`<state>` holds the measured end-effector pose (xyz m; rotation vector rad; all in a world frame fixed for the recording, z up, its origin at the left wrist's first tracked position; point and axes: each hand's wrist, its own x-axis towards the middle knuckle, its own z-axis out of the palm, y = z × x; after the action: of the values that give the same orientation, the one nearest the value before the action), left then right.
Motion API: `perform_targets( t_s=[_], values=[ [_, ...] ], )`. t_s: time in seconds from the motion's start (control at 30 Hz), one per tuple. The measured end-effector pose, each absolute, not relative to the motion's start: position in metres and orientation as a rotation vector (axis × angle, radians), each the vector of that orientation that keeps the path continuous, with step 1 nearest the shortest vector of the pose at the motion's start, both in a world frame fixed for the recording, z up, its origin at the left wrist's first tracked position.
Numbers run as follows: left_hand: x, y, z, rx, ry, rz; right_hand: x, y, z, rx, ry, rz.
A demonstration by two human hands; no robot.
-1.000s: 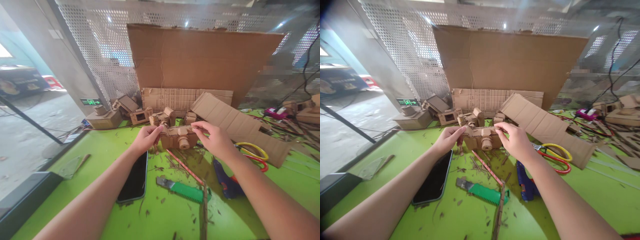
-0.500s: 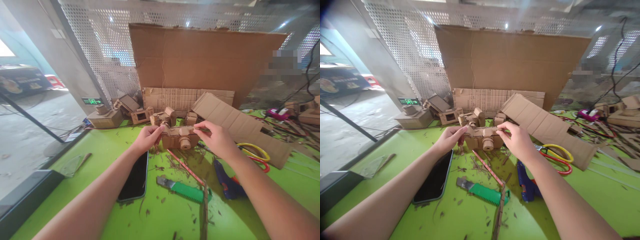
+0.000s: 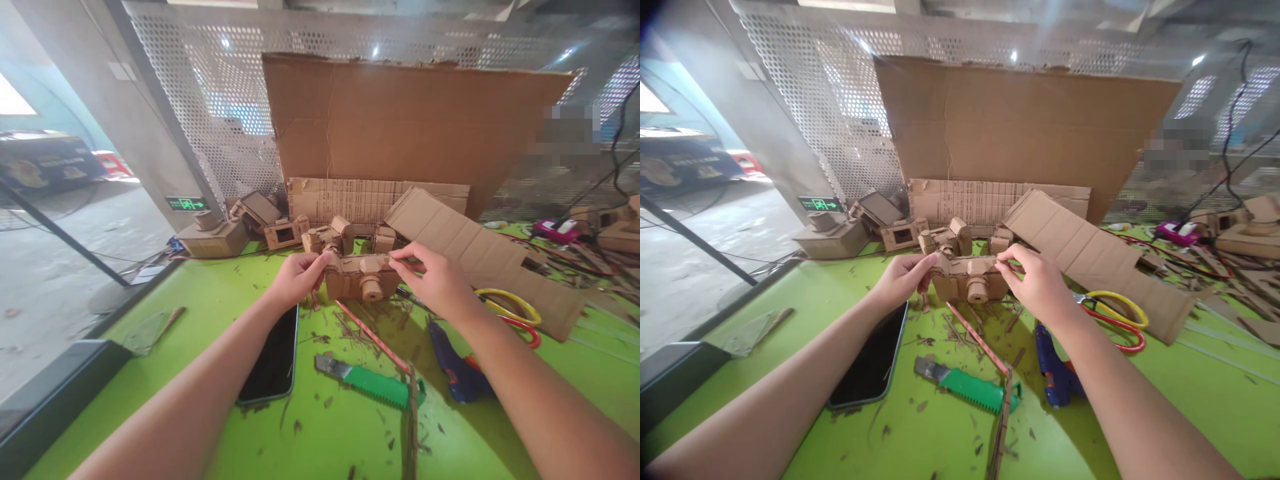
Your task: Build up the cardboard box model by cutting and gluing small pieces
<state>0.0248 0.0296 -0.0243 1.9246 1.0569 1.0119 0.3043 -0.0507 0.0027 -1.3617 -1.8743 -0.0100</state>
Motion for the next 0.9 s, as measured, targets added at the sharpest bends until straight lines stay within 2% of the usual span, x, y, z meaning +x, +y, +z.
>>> perform_targets(
  t_s=[0.23, 0.37, 0.63, 0.9],
  values=[
    [0.0256, 0.0279, -0.022, 1.933, 1.067, 1.01, 0.3037, -0.0507, 0.0035, -1.367, -1.87, -0.028],
    [0.0251, 0.0296, -0.026, 1.916, 1.094, 1.051, 0.3026, -0.0519, 0.006, -1.311, -1.844, 0.074],
    [0.027, 0.029, -0.0267, 1.88, 1.166, 1.15, 0.3075, -0.0492, -0.0014, -1.457, -2.029, 0.269],
    [0.0271, 0.0273, -0.0252, 1.883, 1.192, 1.208, 0.2983, -0.053, 0.0047, -1.447, -1.809, 0.24]
  ],
)
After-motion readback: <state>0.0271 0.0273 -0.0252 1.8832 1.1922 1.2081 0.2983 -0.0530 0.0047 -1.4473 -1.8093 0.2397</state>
